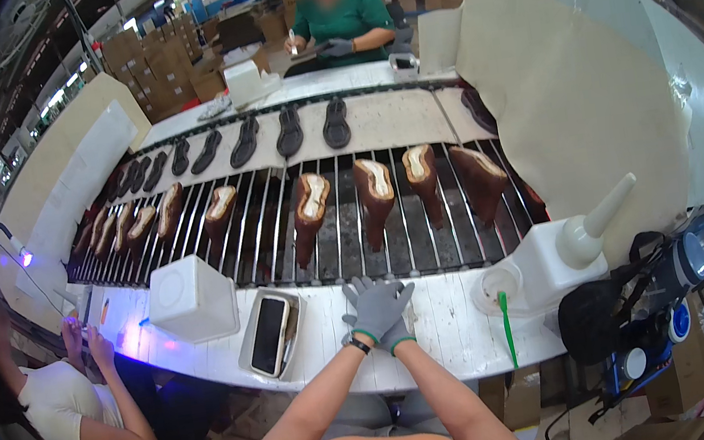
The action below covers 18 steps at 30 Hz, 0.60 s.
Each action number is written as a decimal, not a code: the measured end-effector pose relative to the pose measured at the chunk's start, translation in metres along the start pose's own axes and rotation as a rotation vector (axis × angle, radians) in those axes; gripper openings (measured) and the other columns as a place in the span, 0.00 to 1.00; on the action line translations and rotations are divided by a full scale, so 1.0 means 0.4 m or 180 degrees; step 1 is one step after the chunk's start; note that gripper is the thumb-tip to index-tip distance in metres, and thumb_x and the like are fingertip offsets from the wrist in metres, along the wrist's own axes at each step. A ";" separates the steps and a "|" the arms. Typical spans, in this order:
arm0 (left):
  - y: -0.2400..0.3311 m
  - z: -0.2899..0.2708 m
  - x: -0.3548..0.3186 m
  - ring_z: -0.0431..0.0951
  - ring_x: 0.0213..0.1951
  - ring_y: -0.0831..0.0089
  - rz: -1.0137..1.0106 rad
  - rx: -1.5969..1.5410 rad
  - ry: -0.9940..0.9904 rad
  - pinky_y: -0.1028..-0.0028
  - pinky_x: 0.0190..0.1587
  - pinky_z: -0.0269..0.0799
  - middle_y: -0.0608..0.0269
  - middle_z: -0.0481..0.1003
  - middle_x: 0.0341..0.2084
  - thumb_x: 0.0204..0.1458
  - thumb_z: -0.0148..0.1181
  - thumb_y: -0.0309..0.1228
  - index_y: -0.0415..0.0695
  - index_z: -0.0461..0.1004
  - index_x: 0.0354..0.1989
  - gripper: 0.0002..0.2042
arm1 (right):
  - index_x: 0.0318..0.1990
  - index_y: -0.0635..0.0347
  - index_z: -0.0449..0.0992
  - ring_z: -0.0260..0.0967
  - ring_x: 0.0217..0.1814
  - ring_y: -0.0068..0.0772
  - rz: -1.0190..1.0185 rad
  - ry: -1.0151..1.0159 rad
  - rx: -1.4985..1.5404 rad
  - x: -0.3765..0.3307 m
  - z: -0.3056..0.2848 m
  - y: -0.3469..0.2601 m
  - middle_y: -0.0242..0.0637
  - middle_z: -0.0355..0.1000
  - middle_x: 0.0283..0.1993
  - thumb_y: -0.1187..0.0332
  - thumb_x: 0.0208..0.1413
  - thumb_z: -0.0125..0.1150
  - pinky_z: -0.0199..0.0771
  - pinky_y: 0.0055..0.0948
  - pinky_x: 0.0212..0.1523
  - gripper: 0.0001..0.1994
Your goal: Applying adhesive to the edges of leather shoe uppers using a brush in a manufacturing setting.
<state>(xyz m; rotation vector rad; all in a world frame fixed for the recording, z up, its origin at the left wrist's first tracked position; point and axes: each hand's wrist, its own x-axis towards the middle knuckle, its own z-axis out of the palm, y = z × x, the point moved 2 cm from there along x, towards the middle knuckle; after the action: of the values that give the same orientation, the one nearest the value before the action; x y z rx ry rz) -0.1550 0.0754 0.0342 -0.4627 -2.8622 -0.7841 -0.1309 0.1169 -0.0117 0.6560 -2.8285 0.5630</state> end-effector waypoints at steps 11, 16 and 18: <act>-0.178 -0.071 0.080 0.60 0.64 0.47 -0.0926 -0.1422 0.2795 0.57 0.68 0.50 0.42 0.57 0.64 0.47 0.68 0.26 0.36 0.49 0.69 0.42 | 0.62 0.63 0.66 0.49 0.74 0.47 -0.0167 0.0059 -0.0138 0.029 -0.052 -0.012 0.47 0.59 0.69 0.55 0.60 0.52 0.43 0.48 0.73 0.27; -0.374 -0.054 0.201 0.52 0.69 0.47 -0.2056 -0.0678 0.2285 0.55 0.70 0.48 0.41 0.54 0.67 0.43 0.72 0.34 0.38 0.44 0.71 0.50 | 0.63 0.60 0.66 0.50 0.73 0.49 -0.0134 0.0158 0.0122 0.028 -0.069 -0.024 0.49 0.59 0.68 0.53 0.60 0.55 0.45 0.48 0.72 0.28; -0.426 -0.048 0.239 0.63 0.63 0.47 -0.2159 -0.0994 0.2064 0.55 0.63 0.59 0.47 0.67 0.60 0.41 0.74 0.40 0.43 0.60 0.64 0.41 | 0.63 0.60 0.65 0.50 0.73 0.49 -0.0123 0.0151 0.0184 0.030 -0.070 -0.022 0.50 0.59 0.68 0.54 0.60 0.54 0.45 0.48 0.72 0.27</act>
<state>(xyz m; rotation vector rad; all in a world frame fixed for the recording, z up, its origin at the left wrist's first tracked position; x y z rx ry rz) -0.3003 -0.0492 -0.0100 0.6672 -2.2513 -1.2042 -0.1348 0.1162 0.0199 0.6967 -2.7587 0.6470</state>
